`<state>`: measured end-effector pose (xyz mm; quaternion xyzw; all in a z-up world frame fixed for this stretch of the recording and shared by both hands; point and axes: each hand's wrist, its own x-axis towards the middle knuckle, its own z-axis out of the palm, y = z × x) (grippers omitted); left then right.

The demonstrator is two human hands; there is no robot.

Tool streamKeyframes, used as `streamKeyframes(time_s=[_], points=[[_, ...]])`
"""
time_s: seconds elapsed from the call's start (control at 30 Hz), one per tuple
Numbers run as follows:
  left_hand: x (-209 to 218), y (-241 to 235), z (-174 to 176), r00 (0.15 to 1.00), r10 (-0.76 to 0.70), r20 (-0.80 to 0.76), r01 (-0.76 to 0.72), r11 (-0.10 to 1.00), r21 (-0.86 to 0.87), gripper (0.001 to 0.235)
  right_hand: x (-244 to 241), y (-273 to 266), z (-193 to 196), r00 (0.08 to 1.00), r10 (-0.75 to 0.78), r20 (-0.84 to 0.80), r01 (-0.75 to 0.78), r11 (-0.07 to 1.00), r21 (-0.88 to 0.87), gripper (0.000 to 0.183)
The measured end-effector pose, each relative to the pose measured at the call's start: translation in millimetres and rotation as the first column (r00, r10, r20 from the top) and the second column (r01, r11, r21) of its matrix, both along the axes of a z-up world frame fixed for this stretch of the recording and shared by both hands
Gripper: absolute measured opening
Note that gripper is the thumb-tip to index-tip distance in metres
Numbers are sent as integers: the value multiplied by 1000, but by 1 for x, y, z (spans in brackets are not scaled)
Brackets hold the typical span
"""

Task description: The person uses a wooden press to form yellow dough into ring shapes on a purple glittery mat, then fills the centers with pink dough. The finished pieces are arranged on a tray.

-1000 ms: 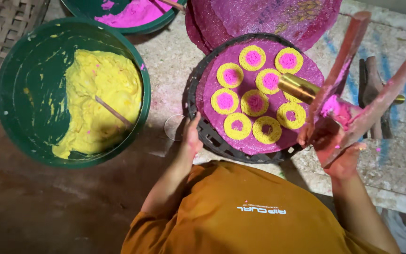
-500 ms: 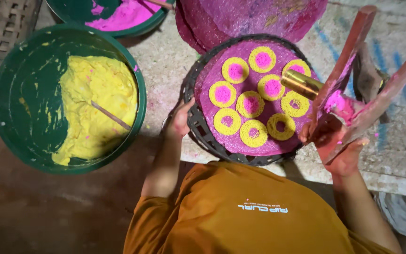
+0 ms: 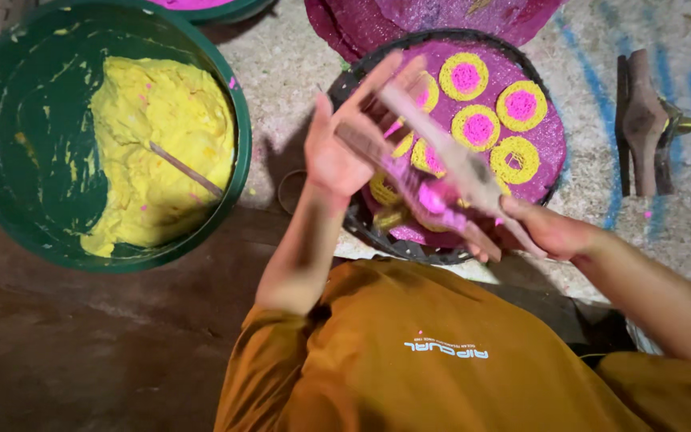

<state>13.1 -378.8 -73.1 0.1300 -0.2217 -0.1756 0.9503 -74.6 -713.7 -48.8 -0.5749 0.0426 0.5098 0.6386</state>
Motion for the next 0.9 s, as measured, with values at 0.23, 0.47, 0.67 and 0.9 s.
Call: streamKeyframes(time_s=[0.23,0.47,0.67,0.9], points=[[33,-35,0,994,7,-105,-39,953,-302,45,42,-5,29,984,161,74,-140,962,-234,85],[58,-22,-31,996,19,-89,-47,946,-322,25,46,40,32,897,347,275,-108,774,-624,78],[51,-20,-39,994,-11,-106,-27,937,-348,30,39,47,40,850,363,381,-115,834,-539,76],[52,-16,-9,998,54,-13,-56,959,-277,32,36,45,21,843,338,418,-14,792,-611,69]])
